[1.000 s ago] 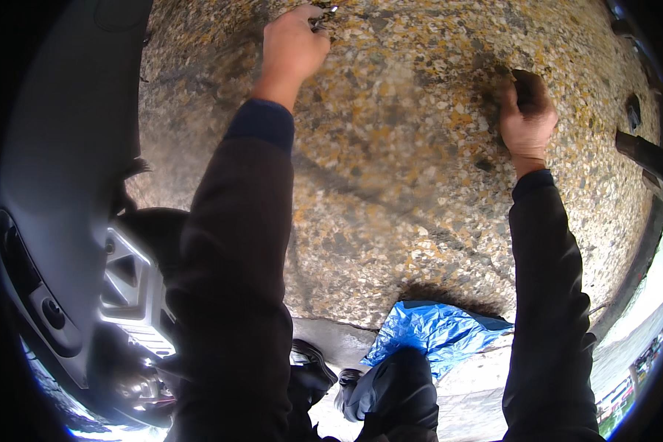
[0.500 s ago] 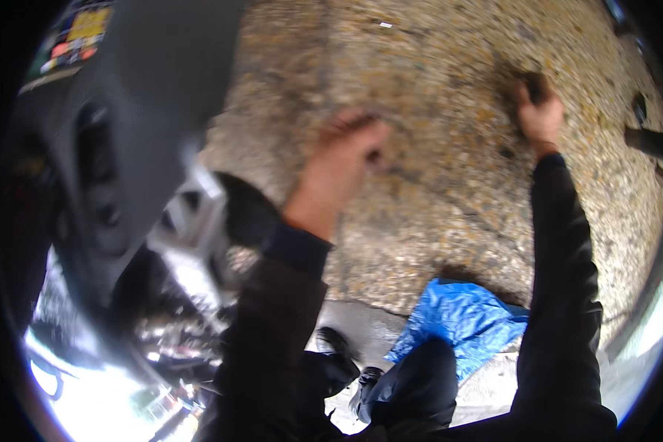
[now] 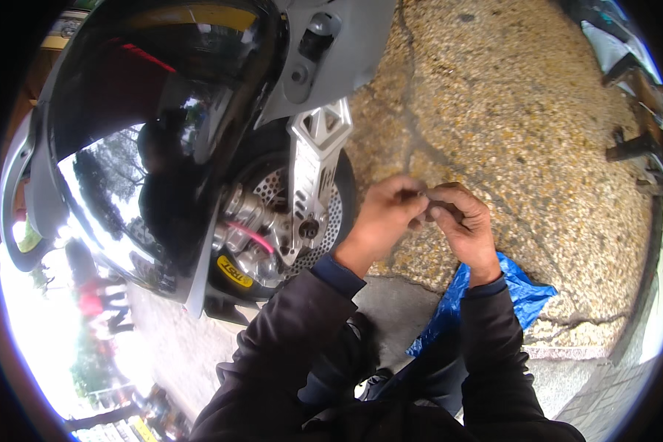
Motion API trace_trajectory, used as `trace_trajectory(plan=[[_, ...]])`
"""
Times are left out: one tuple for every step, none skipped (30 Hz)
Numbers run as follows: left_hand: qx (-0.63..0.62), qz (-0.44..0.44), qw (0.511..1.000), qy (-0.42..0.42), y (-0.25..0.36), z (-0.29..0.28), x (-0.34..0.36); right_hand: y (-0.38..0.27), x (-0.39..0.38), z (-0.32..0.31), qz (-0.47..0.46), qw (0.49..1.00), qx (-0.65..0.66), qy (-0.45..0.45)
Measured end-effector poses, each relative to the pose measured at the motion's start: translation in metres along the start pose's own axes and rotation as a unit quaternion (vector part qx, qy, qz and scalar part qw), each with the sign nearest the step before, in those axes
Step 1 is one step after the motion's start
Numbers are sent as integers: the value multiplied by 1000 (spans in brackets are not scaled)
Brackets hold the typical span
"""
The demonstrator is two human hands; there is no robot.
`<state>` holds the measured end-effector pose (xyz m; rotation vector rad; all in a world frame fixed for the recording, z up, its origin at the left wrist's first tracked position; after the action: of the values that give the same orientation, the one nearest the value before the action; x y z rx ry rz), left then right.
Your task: The person removes a plastic cover from the front of a motorcycle, then uses a cordless drill to remove screws and detach the front fairing. The person handles the fairing and places it aside.
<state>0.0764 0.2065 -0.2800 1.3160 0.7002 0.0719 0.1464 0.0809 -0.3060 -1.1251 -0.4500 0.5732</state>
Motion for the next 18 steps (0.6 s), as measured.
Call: trace_trajectory(plan=[[6, 17, 1000, -8, 3, 3, -10, -16, -4, 5, -18, 1000, -10, 0], [-16, 9, 1000, -14, 4, 6, -21, -29, -9, 10, -21, 1000, -21, -1], [-40, 7, 999, -21, 7, 9, -31, -40, -13, 15, -25, 999, -25, -10], [-68, 12, 997, -31, 11, 11, -41, -49, -19, 18, -15, 999, -28, -19], [-91, -7, 994, -53, 11, 14, -50, -59, -26, 21, -19, 999, -38, -31], [-101, -7, 993, -68, 13, 17, -59, -66, -34, 22, -8, 999, -36, -25], [-112, -7, 990, -82, 14, 20, -68, -72, -43, 25, 1, 999, -27, -31], [-107, -23, 990, -85, 13, 20, -74, -77, -49, 29, -2, 999, -48, -22], [-123, -15, 987, -99, 16, 19, -79, -83, -54, 32, -15, 996, -86, -17], [-129, -14, 985, -109, 18, 17, -84, -88, -58, 36, -31, 992, -121, -18], [-121, -23, 986, -110, 18, 14, -88, -95, -63, 40, -51, 986, -160, -19], [-156, -16, 980, -121, 21, 13, -92, -97, -64, 45, -43, 988, -147, -21], [-160, -5, 979, -130, 24, 10, -95, -101, -65, 49, -52, 986, -156, -24], [-163, 3, 977, -141, 27, 6, -99, -105, -65, 54, -60, 983, -168, -33], [-168, 7, 974, -151, 29, 4, -103, -110, -66, 58, -67, 979, -188, -36], [-187, 25, 966, -176, 32, 0, -108, -111, -67, 62, -53, 984, -168, -40], [-160, 17, 976, -146, 31, -6, -109, -113, -68, 66, -54, 977, -206, -29], [-161, 19, 978, -134, 31, -10, -112, -116, -68, 70, -62, 968, -243, -32]])
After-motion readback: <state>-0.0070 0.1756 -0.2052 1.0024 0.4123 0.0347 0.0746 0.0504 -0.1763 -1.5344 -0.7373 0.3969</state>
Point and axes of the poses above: each hand's wrist, its own x-axis towards the middle knuckle, its own z-axis out of the palm, y = z × x, the point moved 6 cm from there along x, towards the middle knuckle, and after that the axes turned 6 degrees about y, right-handed, at the moved point
